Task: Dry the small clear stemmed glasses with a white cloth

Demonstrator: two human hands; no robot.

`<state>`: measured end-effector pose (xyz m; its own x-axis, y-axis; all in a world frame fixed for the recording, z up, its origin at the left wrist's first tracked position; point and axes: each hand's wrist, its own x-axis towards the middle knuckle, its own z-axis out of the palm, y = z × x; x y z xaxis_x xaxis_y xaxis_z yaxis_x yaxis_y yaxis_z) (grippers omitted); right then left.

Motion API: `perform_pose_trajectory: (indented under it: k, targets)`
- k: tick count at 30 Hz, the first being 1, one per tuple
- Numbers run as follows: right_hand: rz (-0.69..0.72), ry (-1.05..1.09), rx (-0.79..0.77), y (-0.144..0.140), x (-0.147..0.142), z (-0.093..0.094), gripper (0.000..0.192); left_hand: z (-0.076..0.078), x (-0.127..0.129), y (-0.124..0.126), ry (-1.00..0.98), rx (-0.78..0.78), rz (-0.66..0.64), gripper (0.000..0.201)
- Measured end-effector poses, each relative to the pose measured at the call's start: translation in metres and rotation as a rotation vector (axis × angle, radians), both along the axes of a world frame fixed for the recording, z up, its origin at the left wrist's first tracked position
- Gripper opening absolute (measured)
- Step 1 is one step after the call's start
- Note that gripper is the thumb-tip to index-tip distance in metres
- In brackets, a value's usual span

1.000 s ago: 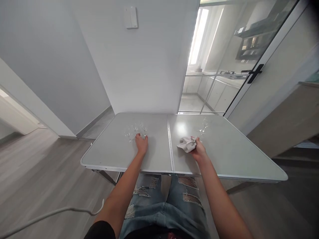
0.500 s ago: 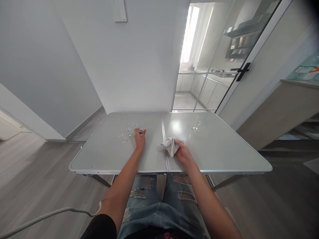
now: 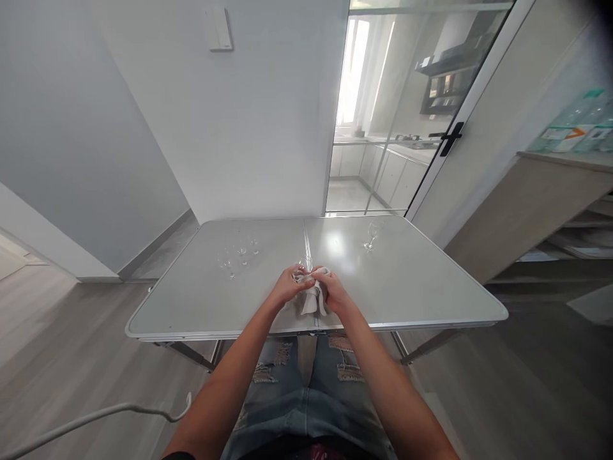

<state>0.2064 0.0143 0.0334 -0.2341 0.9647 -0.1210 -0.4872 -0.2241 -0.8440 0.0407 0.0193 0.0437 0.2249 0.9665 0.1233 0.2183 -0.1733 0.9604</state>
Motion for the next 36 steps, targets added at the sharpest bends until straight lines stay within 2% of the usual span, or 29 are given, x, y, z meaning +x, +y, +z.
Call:
perform_pose_trajectory:
  k: [2, 6, 9, 11, 12, 15, 17, 19, 21, 23, 25, 28, 30, 33, 36]
  targets:
    - [0.038, -0.034, 0.014, 0.003, 0.006, 0.0, 0.028, 0.006, -0.007, 0.001, 0.065, 0.033, 0.006, 0.039]
    - [0.128, -0.155, 0.04, 0.008, 0.026, -0.002, 0.035, 0.025, -0.022, 0.002, 0.234, 0.198, 0.124, 0.026]
    - [0.294, -0.223, 0.042, 0.005, 0.037, -0.003, 0.033, 0.039, -0.028, 0.005, 0.348, 0.262, 0.024, 0.019]
    - [0.35, -0.253, 0.024, 0.001, 0.038, -0.005, 0.033, 0.04, -0.027, 0.007, 0.387, 0.266, -0.004, 0.015]
    - [0.337, -0.27, 0.024, -0.002, 0.038, -0.006, 0.033, 0.038, -0.027, 0.009, 0.388, 0.264, 0.026, 0.013]
    - [0.184, -0.263, 0.079, -0.006, 0.036, -0.01, 0.036, 0.021, -0.026, 0.011, 0.346, 0.263, 0.193, 0.012]
    - [0.058, -0.199, 0.121, -0.005, 0.036, -0.01, 0.039, 0.008, -0.028, 0.008, 0.295, 0.22, 0.214, 0.023]
    - [-0.071, -0.16, 0.15, -0.001, 0.038, -0.008, 0.042, -0.002, -0.033, 0.003, 0.224, 0.125, 0.13, 0.035]
    - [-0.228, -0.218, 0.2, 0.004, 0.041, -0.006, 0.042, -0.005, -0.038, -0.003, 0.165, 0.052, 0.018, 0.037]
    - [-0.414, -0.387, 0.261, 0.009, 0.043, -0.003, 0.038, -0.001, -0.041, -0.009, 0.152, 0.077, -0.045, 0.041]
    - [-0.541, -0.575, 0.311, 0.013, 0.041, 0.0, 0.035, 0.007, -0.042, -0.014, 0.195, 0.157, -0.06, 0.049]
    - [-0.524, -0.648, 0.391, 0.013, 0.034, 0.002, 0.029, 0.017, -0.038, -0.019, 0.294, 0.205, -0.057, 0.058]
    - [-0.461, -0.586, 0.442, 0.009, 0.028, 0.003, 0.03, 0.019, -0.035, -0.022, 0.337, 0.212, -0.042, 0.05]
    - [-0.487, -0.564, 0.461, -0.001, 0.022, 0.0, 0.03, 0.012, -0.031, -0.024, 0.317, 0.246, 0.055, 0.033]
    - [-0.512, -0.601, 0.47, -0.008, 0.021, -0.003, 0.024, 0.0, -0.029, -0.024, 0.291, 0.285, 0.168, 0.032]
